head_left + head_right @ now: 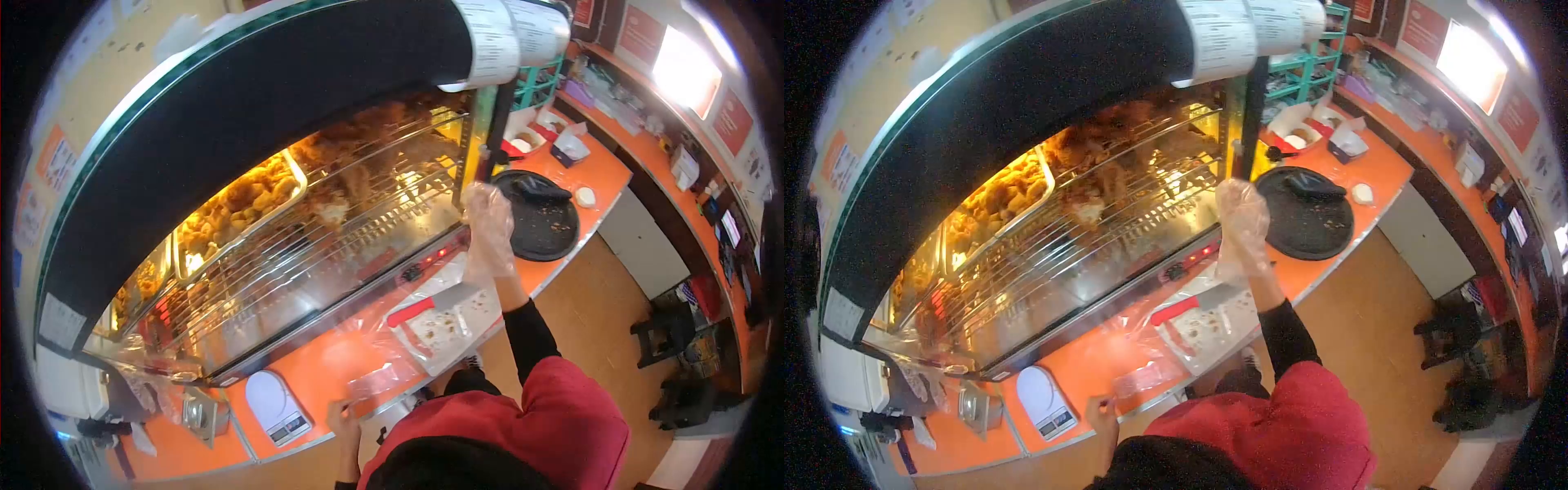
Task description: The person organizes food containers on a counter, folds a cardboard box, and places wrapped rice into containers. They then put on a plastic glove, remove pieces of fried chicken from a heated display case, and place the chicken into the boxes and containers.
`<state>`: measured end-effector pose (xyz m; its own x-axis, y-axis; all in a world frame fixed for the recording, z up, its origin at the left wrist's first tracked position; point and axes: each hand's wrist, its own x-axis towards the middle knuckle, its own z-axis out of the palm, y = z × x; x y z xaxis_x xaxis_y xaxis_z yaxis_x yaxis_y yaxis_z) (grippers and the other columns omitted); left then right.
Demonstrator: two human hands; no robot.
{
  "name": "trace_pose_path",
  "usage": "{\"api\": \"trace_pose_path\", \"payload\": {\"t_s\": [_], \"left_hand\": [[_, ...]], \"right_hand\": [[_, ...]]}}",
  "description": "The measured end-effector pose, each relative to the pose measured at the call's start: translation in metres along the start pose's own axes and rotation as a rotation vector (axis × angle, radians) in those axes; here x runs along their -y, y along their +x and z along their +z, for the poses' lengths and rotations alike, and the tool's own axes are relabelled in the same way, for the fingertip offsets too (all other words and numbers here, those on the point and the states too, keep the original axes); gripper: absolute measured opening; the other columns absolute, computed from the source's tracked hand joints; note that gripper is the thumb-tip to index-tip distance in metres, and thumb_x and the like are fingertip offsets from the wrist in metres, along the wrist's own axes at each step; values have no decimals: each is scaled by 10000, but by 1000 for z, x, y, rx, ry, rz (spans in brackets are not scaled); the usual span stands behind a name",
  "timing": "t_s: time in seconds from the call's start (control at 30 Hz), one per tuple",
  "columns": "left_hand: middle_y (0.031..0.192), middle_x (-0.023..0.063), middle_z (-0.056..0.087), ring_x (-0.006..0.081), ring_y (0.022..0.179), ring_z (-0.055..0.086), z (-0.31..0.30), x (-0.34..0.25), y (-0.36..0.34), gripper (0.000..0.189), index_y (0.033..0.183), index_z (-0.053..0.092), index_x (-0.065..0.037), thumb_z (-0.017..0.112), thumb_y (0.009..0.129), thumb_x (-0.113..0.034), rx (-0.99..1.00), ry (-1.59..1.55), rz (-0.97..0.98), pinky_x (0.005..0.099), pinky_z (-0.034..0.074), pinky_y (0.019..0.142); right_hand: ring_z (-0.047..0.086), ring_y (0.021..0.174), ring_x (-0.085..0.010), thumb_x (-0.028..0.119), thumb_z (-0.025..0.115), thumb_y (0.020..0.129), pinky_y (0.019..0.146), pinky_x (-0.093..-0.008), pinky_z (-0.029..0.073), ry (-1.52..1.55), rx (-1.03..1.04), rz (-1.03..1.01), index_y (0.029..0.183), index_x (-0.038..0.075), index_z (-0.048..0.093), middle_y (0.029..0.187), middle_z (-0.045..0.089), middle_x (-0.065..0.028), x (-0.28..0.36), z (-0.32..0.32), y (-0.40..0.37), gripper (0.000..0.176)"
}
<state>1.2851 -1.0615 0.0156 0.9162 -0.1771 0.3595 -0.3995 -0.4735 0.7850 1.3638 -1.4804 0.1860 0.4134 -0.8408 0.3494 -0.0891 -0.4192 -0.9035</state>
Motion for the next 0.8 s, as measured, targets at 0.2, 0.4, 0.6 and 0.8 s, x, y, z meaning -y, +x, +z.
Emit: {"api": "trace_pose_path", "payload": {"t_s": [0.2,0.4,0.6,0.8], "left_hand": [[657,84,585,164,583,562,66,-92,65,93,784,600,-14,650,708,-31,367,20,314,271,450,553],[696,71,608,123,597,560,101,-126,67,78,814,610,-11,632,757,-59,152,-103,6,248,448,559],[693,105,615,178,564,588,155,-163,52,73,795,615,-22,642,747,-70,299,-126,83,267,464,527],[565,90,575,164,466,550,188,-167,37,89,746,622,-41,671,740,-116,339,27,-50,272,420,448]], "right_hand": [[574,686,-323,188,599,759,625,-392,451,-297,-94,-390,793,37,585,725,590,-149,-31,-4,56,156],[552,645,-317,168,600,769,559,-389,435,-151,69,-321,705,56,535,659,545,-145,-29,5,61,145],[559,642,-299,193,552,778,577,-400,456,-214,389,-548,796,58,526,671,524,-136,-14,21,34,139],[527,517,-234,155,510,753,434,-350,436,-538,185,-980,704,66,483,588,477,-72,-19,92,-33,105]]}}
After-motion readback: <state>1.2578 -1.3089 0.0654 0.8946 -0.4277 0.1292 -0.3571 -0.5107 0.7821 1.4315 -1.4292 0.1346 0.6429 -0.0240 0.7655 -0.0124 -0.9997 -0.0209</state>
